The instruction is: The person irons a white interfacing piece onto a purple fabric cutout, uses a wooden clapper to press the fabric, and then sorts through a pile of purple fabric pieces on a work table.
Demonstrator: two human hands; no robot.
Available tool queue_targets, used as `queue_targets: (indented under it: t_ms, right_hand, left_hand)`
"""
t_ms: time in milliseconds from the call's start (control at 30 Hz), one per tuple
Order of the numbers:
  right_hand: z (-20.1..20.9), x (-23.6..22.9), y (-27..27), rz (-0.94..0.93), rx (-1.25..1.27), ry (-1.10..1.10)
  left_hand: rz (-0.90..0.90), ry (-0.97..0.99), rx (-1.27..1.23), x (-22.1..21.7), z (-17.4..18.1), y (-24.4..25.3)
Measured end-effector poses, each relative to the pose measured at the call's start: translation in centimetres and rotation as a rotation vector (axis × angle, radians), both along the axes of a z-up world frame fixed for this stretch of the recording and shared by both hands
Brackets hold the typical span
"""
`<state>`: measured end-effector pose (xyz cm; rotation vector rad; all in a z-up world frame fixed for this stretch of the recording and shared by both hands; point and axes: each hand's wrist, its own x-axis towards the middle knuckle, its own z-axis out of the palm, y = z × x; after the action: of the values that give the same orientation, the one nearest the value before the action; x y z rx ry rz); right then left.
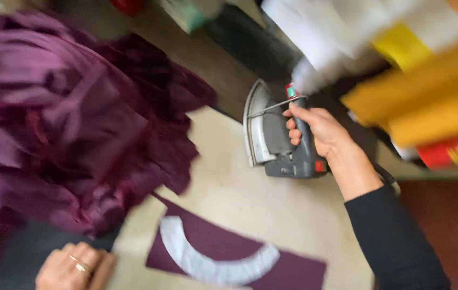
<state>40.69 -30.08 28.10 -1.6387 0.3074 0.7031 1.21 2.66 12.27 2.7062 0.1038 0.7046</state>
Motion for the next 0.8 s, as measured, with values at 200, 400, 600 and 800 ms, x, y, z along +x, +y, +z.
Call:
queue_targets:
  t_ms: [200, 400, 600, 800]
  right_hand:
    - [3.5, -15.0, -12.0, -0.128, -0.126, -0.002]
    - [3.3, -28.3, -24.0, -0.25, -0.342, -0.157]
    - [1.7, -36.7, -28.3, -0.526, -0.562, 0.062]
    - [0.4, -38.1, -28.3, -0.479, -0.681, 0.187]
  left_hand:
    - [0.013, 0.139, 0.016, -1.6, -0.6, 0.5]
    - [0.016, 0.228, 0.124, -2.3, -2.5, 1.5]
    - [-0.102, 0.154, -0.189, -2.3, -6.2, 2.8]
    - [-0.068, 0.181, -0.267, -2.3, -6.3, 3.1]
